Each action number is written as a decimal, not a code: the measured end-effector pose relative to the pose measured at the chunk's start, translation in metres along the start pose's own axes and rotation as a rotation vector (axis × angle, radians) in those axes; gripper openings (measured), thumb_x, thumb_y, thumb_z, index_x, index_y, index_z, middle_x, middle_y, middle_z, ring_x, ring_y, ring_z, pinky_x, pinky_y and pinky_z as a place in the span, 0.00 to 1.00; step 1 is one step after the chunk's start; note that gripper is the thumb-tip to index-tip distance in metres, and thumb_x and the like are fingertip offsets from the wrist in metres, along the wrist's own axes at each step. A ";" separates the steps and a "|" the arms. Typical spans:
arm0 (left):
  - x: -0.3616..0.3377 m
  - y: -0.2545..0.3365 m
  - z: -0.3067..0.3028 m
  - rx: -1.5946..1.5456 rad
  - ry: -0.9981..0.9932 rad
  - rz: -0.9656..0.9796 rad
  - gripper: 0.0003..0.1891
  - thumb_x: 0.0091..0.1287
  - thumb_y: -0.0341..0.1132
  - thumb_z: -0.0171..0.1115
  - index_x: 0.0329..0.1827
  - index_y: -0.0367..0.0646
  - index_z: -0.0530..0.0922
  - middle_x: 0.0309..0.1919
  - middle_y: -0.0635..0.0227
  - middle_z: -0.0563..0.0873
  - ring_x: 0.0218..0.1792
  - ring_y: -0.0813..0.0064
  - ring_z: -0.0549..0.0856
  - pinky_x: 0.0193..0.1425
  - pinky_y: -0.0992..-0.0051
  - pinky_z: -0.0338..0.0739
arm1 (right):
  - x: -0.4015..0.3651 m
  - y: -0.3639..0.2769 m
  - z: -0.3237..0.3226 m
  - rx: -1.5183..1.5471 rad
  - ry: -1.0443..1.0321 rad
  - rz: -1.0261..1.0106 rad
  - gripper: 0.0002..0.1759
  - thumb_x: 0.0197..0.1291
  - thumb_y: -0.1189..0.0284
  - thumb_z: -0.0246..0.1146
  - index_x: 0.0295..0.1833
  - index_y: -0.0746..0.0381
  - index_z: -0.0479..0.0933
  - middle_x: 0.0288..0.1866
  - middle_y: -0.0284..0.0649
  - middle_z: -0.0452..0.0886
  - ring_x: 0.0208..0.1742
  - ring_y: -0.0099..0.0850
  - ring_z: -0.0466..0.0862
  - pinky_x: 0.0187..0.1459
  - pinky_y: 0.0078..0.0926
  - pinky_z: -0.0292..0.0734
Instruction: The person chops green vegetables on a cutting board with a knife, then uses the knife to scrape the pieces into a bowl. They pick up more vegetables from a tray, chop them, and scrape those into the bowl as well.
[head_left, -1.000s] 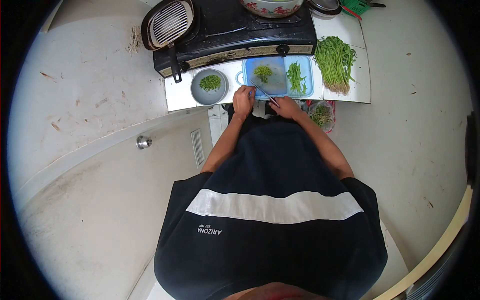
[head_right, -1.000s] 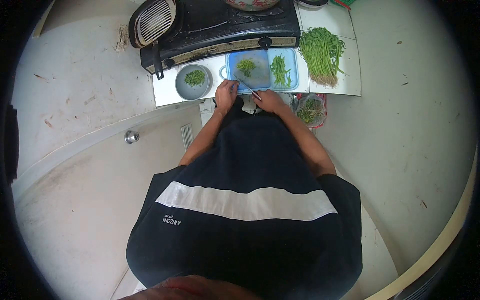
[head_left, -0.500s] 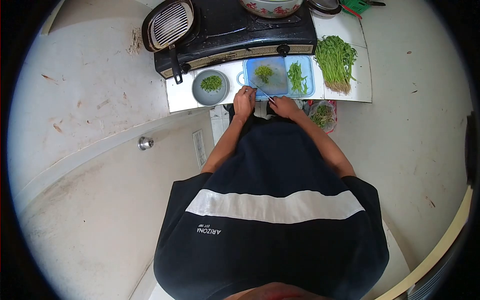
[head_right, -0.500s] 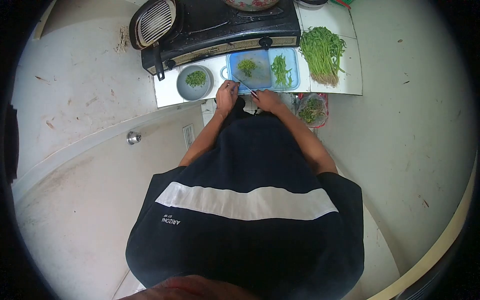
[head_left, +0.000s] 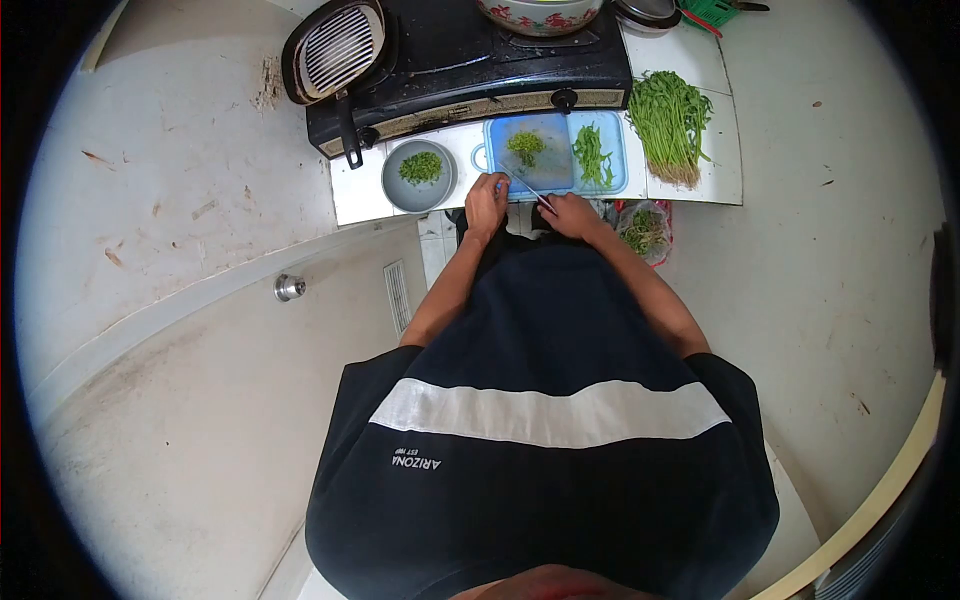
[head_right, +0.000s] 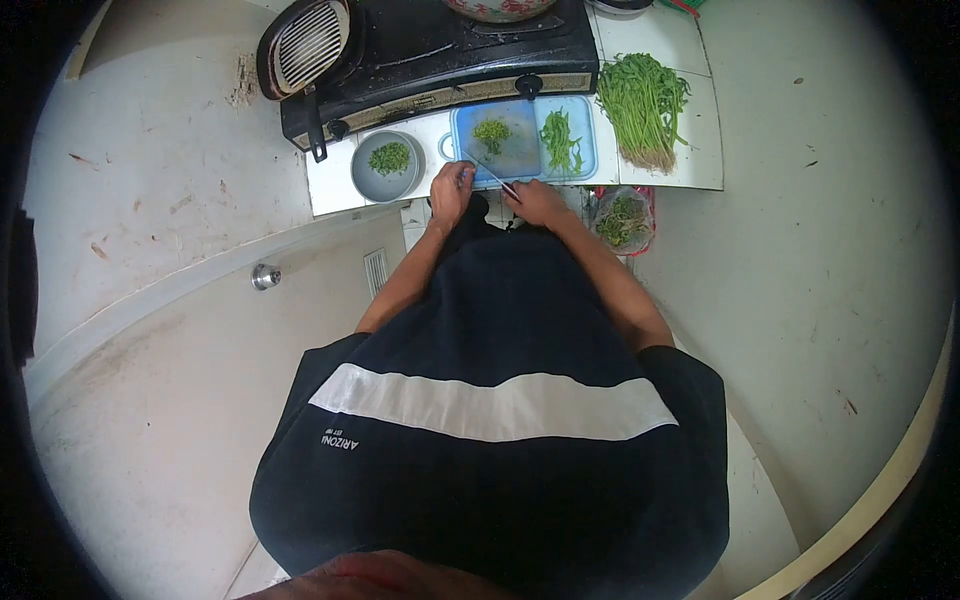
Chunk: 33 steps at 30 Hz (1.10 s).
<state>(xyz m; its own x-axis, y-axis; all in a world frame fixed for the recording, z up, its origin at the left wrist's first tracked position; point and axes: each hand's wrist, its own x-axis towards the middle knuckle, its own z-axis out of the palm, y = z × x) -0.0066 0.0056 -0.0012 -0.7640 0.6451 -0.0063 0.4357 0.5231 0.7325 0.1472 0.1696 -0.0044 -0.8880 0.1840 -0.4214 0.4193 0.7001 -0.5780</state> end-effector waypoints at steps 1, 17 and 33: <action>-0.001 0.000 0.000 0.024 0.001 0.015 0.04 0.70 0.29 0.68 0.44 0.42 0.88 0.39 0.58 0.88 0.38 0.53 0.88 0.45 0.58 0.83 | 0.000 0.001 0.003 -0.002 0.018 -0.003 0.26 0.74 0.50 0.58 0.49 0.64 0.84 0.39 0.59 0.88 0.43 0.59 0.89 0.51 0.57 0.84; -0.008 -0.008 0.005 0.071 0.046 0.114 0.04 0.68 0.28 0.69 0.43 0.42 0.89 0.40 0.58 0.88 0.41 0.51 0.89 0.46 0.58 0.84 | 0.009 -0.007 0.007 -0.078 0.057 -0.025 0.24 0.73 0.53 0.60 0.46 0.65 0.83 0.36 0.57 0.88 0.41 0.59 0.88 0.48 0.57 0.83; -0.007 -0.005 0.003 0.028 0.020 0.044 0.04 0.71 0.30 0.67 0.44 0.42 0.87 0.39 0.56 0.88 0.37 0.52 0.88 0.44 0.58 0.83 | 0.004 0.000 0.004 0.014 0.010 -0.006 0.26 0.74 0.49 0.58 0.50 0.63 0.85 0.38 0.60 0.87 0.43 0.60 0.89 0.51 0.57 0.84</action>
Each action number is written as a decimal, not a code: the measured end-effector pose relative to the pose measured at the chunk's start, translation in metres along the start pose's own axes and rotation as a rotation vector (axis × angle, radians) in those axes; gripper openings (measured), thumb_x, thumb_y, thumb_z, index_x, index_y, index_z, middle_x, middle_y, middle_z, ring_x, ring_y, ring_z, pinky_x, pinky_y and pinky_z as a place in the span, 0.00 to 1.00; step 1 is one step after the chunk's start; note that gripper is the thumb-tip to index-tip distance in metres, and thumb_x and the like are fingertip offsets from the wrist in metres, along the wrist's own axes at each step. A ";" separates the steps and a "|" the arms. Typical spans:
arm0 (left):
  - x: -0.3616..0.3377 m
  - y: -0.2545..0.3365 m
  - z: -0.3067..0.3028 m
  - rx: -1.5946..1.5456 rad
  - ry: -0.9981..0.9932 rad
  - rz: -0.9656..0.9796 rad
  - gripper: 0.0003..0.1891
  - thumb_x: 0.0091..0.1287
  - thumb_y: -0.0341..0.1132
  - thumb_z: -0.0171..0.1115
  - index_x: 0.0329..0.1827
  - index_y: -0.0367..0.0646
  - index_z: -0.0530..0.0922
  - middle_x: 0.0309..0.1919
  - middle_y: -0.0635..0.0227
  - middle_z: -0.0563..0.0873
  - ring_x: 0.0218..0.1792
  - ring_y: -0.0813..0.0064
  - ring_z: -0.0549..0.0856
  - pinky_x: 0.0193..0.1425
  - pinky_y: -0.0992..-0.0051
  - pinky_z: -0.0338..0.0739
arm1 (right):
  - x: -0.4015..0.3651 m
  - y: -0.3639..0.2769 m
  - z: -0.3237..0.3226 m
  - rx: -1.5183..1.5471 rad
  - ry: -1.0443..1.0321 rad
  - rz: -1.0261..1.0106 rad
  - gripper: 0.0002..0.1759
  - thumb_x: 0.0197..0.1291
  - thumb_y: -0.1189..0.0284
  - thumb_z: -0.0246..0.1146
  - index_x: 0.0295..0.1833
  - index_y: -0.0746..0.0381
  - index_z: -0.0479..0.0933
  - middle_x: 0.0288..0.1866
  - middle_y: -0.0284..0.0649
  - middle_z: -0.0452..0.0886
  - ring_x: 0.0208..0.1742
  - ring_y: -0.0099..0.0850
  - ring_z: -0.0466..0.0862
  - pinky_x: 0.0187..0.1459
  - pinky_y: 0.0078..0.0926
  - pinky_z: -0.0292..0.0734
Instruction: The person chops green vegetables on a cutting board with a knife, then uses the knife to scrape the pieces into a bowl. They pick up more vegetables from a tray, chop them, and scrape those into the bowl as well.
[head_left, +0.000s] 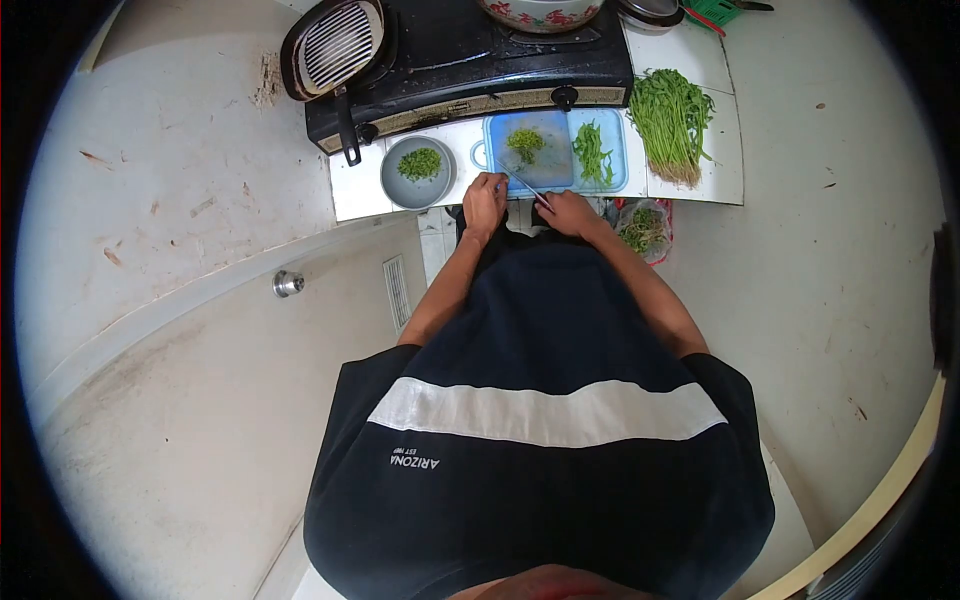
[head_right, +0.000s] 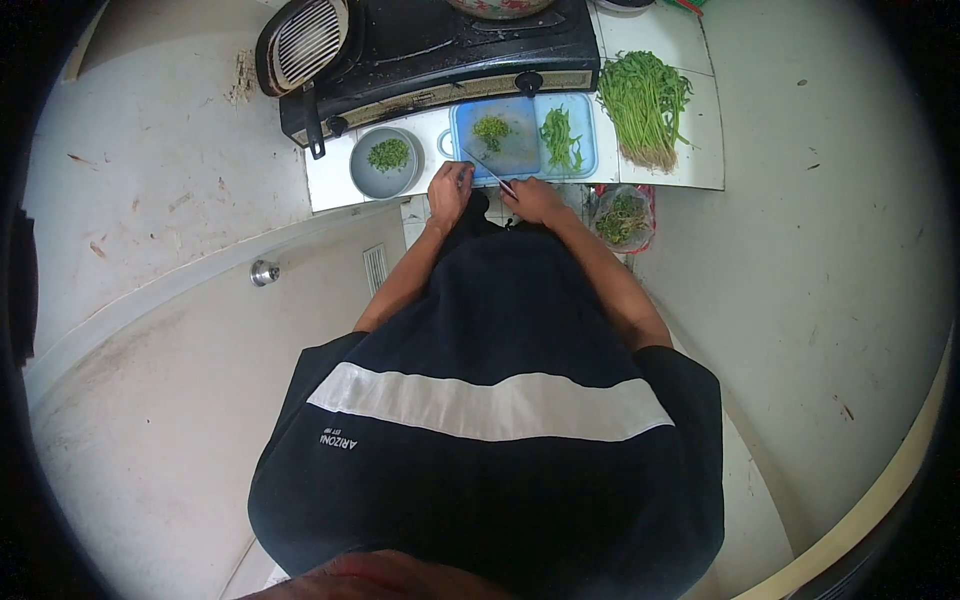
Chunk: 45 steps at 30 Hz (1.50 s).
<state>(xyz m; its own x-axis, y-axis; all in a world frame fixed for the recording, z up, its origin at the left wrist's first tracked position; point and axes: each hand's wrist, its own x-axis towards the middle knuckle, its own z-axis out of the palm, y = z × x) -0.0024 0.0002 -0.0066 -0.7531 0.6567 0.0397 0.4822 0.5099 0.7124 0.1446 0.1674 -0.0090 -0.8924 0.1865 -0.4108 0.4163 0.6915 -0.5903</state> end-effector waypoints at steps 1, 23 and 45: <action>0.000 -0.002 0.001 0.019 0.020 0.041 0.04 0.70 0.29 0.68 0.44 0.42 0.87 0.39 0.56 0.88 0.37 0.51 0.88 0.44 0.57 0.83 | -0.001 -0.002 -0.003 0.009 -0.007 -0.005 0.26 0.74 0.50 0.58 0.50 0.64 0.84 0.39 0.60 0.88 0.43 0.60 0.89 0.51 0.58 0.84; -0.007 -0.003 -0.001 0.174 0.070 0.216 0.06 0.68 0.28 0.68 0.45 0.42 0.89 0.42 0.62 0.87 0.39 0.55 0.88 0.44 0.58 0.81 | 0.001 0.009 0.009 -0.040 0.059 -0.007 0.23 0.73 0.53 0.60 0.45 0.63 0.84 0.34 0.58 0.87 0.40 0.59 0.89 0.49 0.57 0.84; -0.002 0.011 0.000 0.025 0.064 -0.074 0.05 0.69 0.30 0.69 0.43 0.41 0.89 0.39 0.56 0.88 0.33 0.55 0.89 0.42 0.59 0.82 | 0.000 -0.004 -0.003 -0.060 -0.012 -0.045 0.24 0.73 0.51 0.59 0.47 0.63 0.84 0.39 0.58 0.88 0.43 0.59 0.88 0.51 0.57 0.83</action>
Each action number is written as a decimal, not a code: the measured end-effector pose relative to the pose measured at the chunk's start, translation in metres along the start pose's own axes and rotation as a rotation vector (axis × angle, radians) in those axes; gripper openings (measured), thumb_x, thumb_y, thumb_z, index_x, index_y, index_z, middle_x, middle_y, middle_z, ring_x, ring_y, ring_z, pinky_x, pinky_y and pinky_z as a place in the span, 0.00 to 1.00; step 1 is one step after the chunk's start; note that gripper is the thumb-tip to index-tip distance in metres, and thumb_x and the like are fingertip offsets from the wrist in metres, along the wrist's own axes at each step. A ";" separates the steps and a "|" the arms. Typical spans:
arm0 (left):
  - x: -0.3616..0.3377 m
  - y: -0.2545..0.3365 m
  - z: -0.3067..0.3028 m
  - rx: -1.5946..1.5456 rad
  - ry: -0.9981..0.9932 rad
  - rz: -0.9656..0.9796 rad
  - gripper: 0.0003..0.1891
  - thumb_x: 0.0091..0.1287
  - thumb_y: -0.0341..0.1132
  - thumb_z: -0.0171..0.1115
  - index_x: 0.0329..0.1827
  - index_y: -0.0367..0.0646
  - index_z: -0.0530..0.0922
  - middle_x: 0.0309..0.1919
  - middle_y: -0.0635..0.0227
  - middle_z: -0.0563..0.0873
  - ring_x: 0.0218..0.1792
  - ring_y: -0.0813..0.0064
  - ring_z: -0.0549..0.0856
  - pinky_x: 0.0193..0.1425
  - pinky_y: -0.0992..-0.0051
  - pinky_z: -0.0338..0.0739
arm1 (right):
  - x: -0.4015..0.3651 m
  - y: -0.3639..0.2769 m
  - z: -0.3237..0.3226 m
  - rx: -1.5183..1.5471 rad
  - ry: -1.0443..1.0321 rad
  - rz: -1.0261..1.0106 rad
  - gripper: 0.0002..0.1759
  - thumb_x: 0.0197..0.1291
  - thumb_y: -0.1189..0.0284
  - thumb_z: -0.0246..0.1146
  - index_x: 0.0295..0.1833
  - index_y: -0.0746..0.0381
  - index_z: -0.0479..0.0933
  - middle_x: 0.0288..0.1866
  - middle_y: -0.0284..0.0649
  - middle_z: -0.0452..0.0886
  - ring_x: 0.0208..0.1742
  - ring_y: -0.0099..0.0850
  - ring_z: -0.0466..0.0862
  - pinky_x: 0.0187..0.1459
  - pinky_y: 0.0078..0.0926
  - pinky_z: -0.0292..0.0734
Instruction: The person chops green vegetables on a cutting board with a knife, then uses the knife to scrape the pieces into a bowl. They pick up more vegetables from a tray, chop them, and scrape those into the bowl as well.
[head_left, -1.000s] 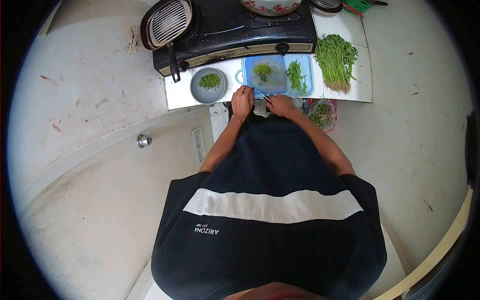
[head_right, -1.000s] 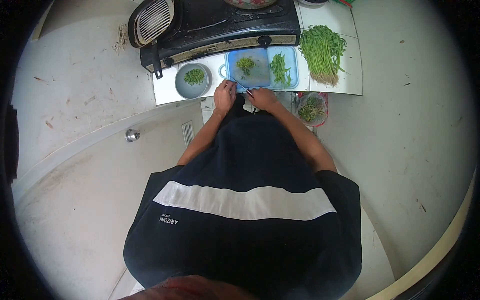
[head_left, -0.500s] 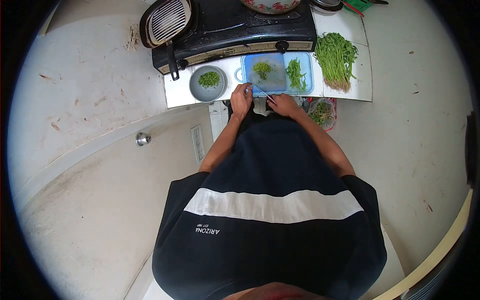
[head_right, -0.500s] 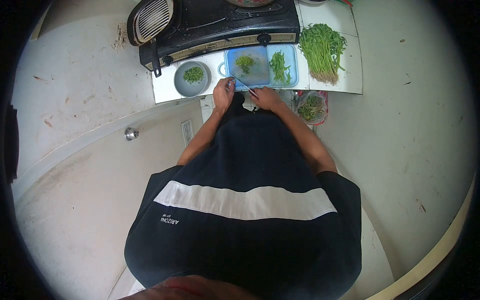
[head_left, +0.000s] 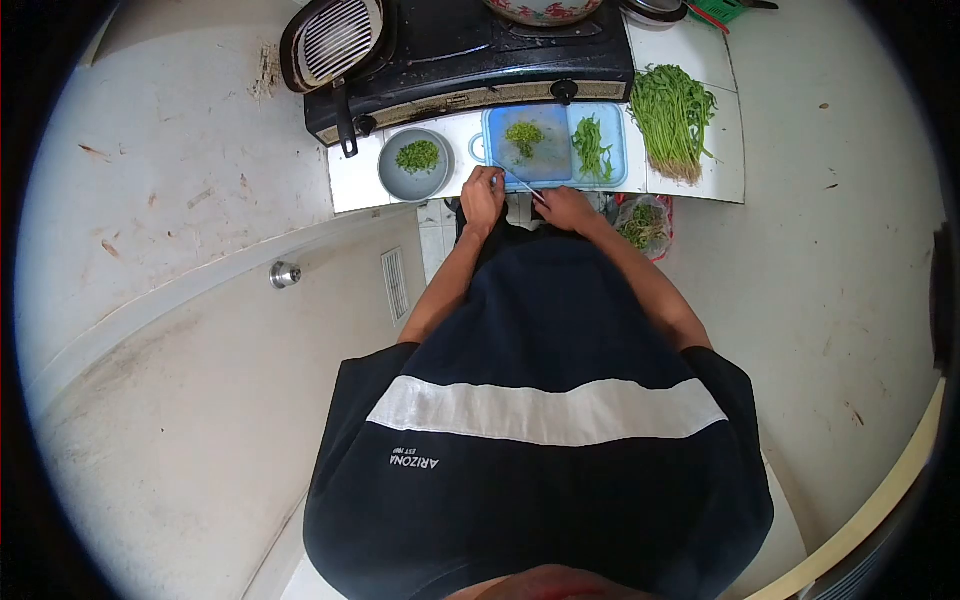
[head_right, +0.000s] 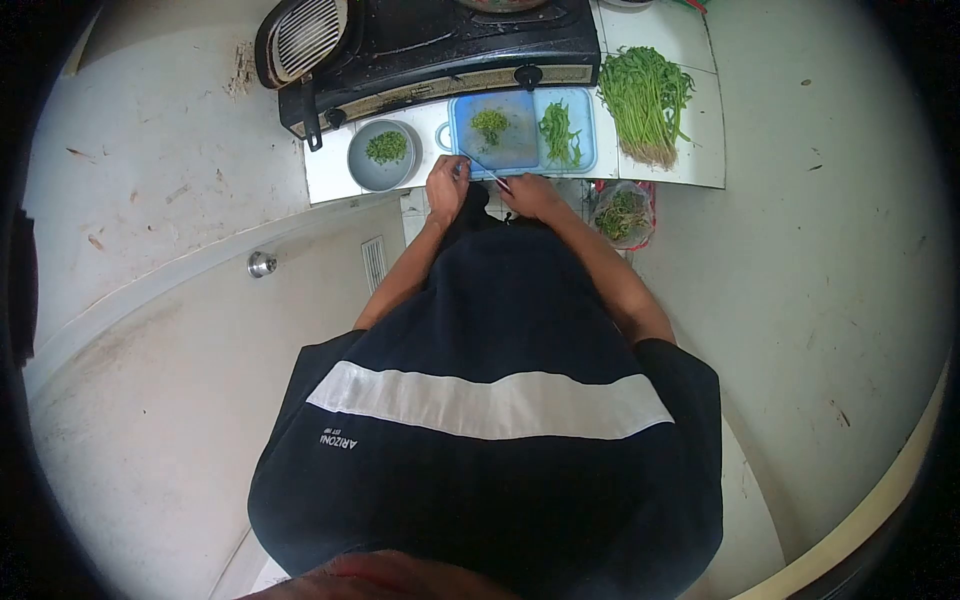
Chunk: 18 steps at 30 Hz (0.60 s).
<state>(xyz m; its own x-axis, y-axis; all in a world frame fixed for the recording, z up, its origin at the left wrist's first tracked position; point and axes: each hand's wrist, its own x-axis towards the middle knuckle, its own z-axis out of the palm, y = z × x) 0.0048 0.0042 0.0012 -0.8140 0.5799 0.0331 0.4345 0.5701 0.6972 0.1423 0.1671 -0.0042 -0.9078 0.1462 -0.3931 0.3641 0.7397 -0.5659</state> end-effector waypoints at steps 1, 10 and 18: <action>0.000 0.000 0.000 -0.007 0.004 0.000 0.05 0.69 0.30 0.69 0.43 0.41 0.89 0.38 0.56 0.87 0.33 0.55 0.89 0.41 0.59 0.82 | 0.004 -0.002 -0.001 -0.016 -0.021 0.015 0.24 0.73 0.51 0.59 0.48 0.63 0.84 0.40 0.58 0.88 0.44 0.58 0.88 0.51 0.57 0.83; 0.001 -0.002 -0.001 -0.039 0.008 0.014 0.05 0.69 0.30 0.69 0.43 0.40 0.88 0.38 0.57 0.87 0.32 0.56 0.88 0.41 0.60 0.82 | 0.001 0.004 0.004 -0.034 0.010 0.046 0.25 0.73 0.50 0.59 0.46 0.63 0.84 0.39 0.59 0.88 0.44 0.59 0.89 0.50 0.58 0.83; 0.012 -0.008 -0.005 -0.095 -0.028 -0.100 0.07 0.65 0.33 0.75 0.42 0.40 0.89 0.37 0.59 0.88 0.32 0.64 0.88 0.41 0.64 0.81 | -0.003 0.006 0.000 0.044 0.037 0.047 0.23 0.73 0.50 0.60 0.44 0.61 0.84 0.36 0.58 0.87 0.41 0.59 0.88 0.49 0.56 0.84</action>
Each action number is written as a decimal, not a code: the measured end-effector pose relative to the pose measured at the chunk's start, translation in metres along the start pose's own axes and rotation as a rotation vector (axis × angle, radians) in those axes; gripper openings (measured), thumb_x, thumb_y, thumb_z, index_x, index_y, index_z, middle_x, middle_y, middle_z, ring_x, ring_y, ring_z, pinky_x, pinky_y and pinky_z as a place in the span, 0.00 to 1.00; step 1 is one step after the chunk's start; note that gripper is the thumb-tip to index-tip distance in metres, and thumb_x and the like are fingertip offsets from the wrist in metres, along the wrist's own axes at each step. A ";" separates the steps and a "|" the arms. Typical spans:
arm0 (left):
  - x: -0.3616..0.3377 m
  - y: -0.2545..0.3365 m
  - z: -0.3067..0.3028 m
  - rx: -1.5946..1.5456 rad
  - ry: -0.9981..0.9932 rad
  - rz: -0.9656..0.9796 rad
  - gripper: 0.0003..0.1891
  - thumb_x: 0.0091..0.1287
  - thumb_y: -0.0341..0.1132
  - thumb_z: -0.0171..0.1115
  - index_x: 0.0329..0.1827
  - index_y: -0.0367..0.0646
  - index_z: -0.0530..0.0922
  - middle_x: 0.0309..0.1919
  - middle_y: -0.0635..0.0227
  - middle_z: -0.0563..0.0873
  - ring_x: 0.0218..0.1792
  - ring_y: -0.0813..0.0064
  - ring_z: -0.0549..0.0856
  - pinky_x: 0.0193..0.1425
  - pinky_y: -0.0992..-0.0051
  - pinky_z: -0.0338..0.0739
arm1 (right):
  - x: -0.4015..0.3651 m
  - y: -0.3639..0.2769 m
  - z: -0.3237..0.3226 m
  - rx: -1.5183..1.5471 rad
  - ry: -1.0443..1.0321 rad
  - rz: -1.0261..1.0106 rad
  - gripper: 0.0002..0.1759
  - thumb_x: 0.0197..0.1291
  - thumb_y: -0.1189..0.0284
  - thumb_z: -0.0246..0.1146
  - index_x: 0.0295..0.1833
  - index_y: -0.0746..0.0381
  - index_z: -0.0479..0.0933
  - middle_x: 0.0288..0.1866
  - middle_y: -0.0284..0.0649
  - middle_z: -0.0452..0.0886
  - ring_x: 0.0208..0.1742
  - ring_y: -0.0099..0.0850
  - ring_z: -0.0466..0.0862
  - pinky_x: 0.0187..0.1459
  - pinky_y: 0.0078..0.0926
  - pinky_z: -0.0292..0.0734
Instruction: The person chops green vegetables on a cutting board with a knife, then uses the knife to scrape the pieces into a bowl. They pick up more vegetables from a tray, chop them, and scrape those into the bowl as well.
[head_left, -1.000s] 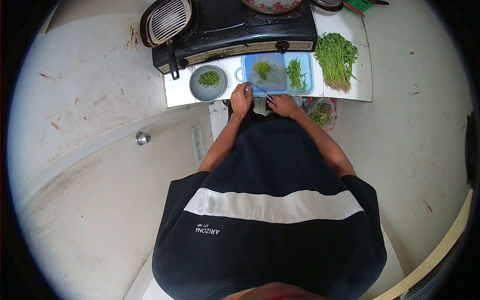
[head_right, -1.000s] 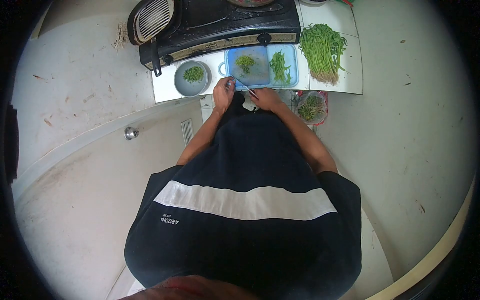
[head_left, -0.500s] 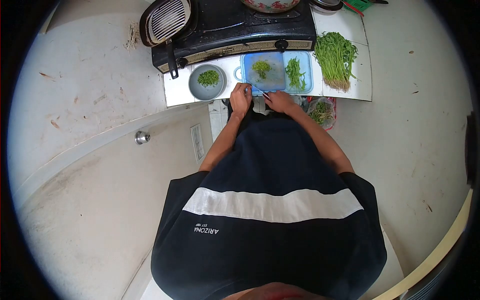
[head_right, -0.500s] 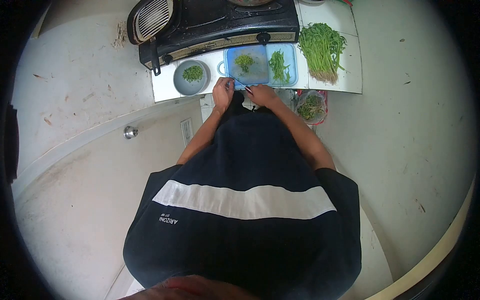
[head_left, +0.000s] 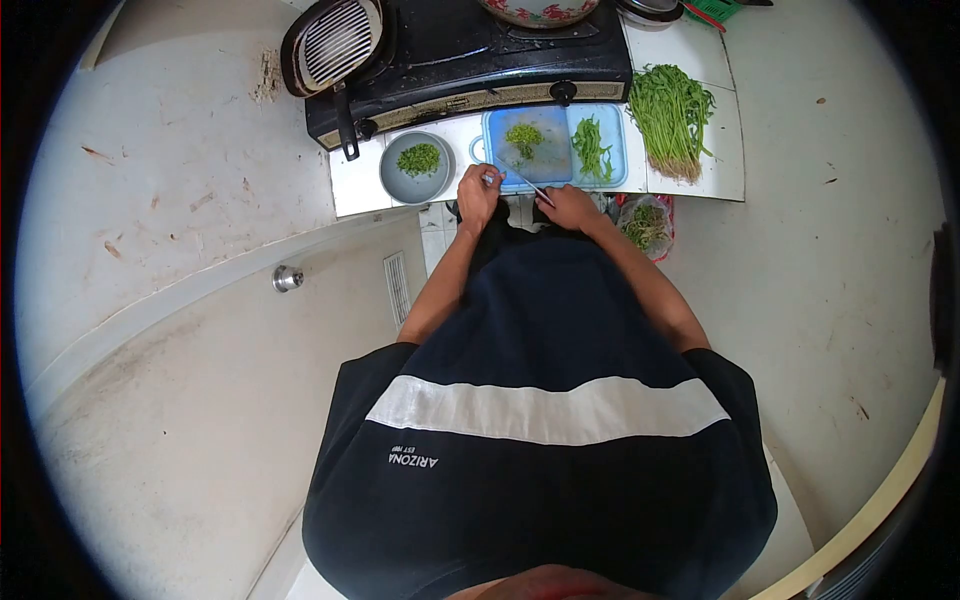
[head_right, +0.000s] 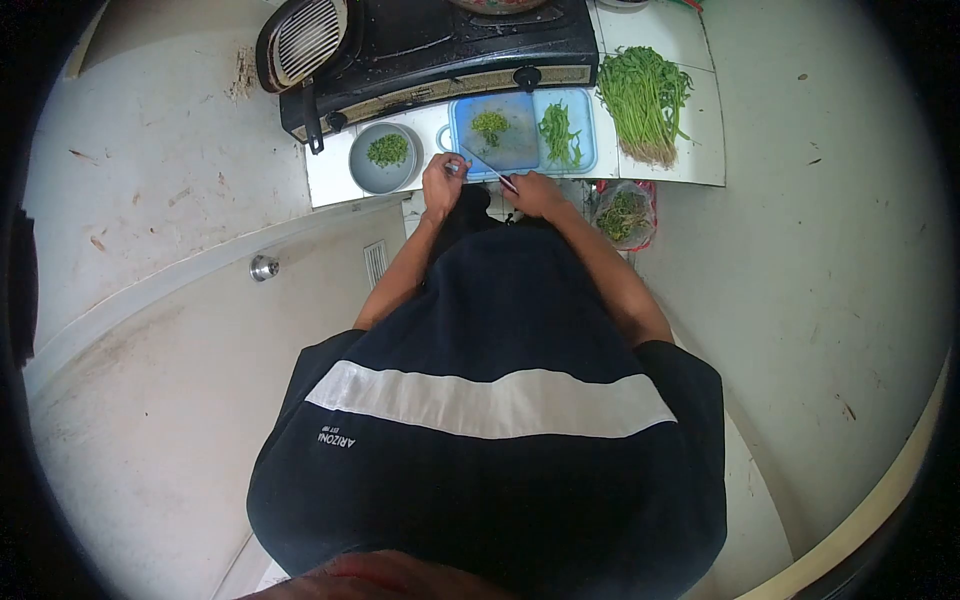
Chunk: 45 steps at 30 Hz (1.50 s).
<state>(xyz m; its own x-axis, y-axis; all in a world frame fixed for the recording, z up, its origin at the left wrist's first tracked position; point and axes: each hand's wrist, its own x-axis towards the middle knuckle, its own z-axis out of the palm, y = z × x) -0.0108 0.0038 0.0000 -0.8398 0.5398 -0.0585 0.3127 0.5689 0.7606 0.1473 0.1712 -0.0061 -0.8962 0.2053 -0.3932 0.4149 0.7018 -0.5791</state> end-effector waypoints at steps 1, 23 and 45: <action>0.002 -0.003 -0.001 -0.006 -0.019 -0.014 0.08 0.64 0.34 0.76 0.40 0.40 0.89 0.37 0.59 0.88 0.33 0.62 0.88 0.42 0.62 0.81 | 0.000 0.001 0.004 -0.004 0.024 -0.031 0.23 0.73 0.50 0.60 0.44 0.61 0.84 0.35 0.57 0.87 0.41 0.59 0.88 0.48 0.56 0.83; 0.011 -0.002 -0.005 0.073 -0.099 -0.041 0.10 0.63 0.38 0.78 0.36 0.42 0.88 0.36 0.59 0.89 0.39 0.55 0.89 0.47 0.58 0.82 | -0.003 -0.002 -0.006 -0.002 0.018 0.012 0.25 0.74 0.50 0.59 0.46 0.62 0.85 0.36 0.58 0.87 0.40 0.59 0.88 0.49 0.57 0.83; 0.001 0.005 0.005 -0.011 -0.014 0.069 0.07 0.67 0.35 0.74 0.40 0.41 0.89 0.37 0.58 0.87 0.32 0.61 0.87 0.42 0.61 0.82 | 0.004 0.010 0.008 0.003 -0.050 -0.017 0.23 0.73 0.51 0.60 0.48 0.63 0.84 0.39 0.58 0.87 0.44 0.59 0.87 0.51 0.57 0.82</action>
<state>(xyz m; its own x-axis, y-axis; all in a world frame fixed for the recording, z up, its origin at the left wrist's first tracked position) -0.0075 0.0100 0.0001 -0.8099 0.5864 -0.0148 0.3649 0.5233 0.7701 0.1489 0.1731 -0.0192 -0.8942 0.1590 -0.4184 0.4002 0.7028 -0.5881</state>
